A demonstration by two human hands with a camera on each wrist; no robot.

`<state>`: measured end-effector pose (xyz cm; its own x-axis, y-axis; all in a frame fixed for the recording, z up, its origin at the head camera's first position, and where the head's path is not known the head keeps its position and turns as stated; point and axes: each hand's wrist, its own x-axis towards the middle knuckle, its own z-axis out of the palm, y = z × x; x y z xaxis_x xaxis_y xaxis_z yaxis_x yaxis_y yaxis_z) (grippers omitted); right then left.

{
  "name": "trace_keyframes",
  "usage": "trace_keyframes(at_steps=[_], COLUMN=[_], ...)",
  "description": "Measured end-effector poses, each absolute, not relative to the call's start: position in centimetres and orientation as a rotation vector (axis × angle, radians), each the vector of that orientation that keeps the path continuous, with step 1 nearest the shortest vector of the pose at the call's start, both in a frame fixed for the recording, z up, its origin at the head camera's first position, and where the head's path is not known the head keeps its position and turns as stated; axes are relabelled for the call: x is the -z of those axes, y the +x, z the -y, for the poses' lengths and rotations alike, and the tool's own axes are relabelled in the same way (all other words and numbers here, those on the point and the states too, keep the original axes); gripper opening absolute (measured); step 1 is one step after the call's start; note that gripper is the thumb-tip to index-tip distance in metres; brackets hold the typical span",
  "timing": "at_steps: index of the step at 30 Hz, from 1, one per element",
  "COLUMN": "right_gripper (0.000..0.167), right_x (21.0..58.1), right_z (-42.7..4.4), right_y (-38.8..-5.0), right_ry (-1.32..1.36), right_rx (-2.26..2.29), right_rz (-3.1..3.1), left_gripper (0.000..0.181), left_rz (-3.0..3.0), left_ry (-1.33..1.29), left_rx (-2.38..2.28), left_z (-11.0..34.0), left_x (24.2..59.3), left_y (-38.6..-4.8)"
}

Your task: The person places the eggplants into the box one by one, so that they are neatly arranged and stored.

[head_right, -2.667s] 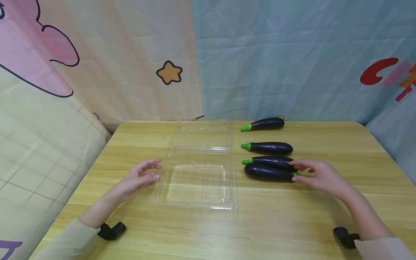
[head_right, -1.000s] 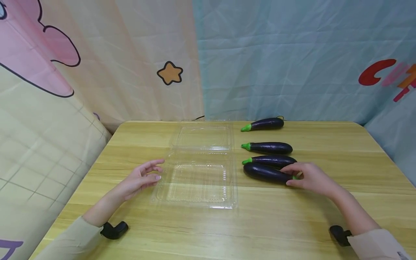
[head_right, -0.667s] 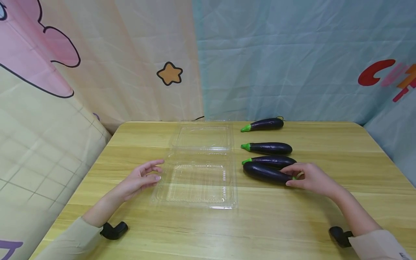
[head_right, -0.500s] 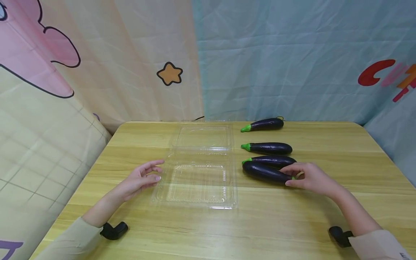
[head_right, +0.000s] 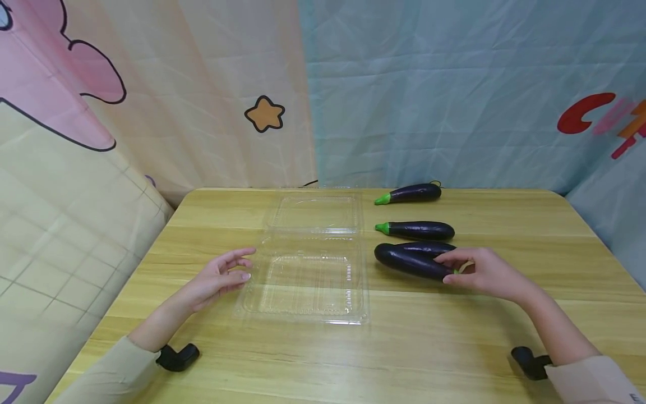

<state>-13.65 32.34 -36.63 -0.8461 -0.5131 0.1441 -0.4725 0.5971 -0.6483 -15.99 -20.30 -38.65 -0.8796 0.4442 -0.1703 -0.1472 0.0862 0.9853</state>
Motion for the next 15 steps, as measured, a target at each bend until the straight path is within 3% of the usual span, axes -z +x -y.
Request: trace_keyframes(at_steps=[15], right_gripper=[0.033], right_x=[34.7], right_z=[-30.8], right_y=[-14.1], right_ry=[-0.834], right_rx=[1.098], right_rz=[-2.74], left_gripper=[0.061], left_rz=[-1.927], left_ry=[0.289], left_rx=[-1.854], left_z=[20.3], left_x=[38.7], left_y=[-16.0])
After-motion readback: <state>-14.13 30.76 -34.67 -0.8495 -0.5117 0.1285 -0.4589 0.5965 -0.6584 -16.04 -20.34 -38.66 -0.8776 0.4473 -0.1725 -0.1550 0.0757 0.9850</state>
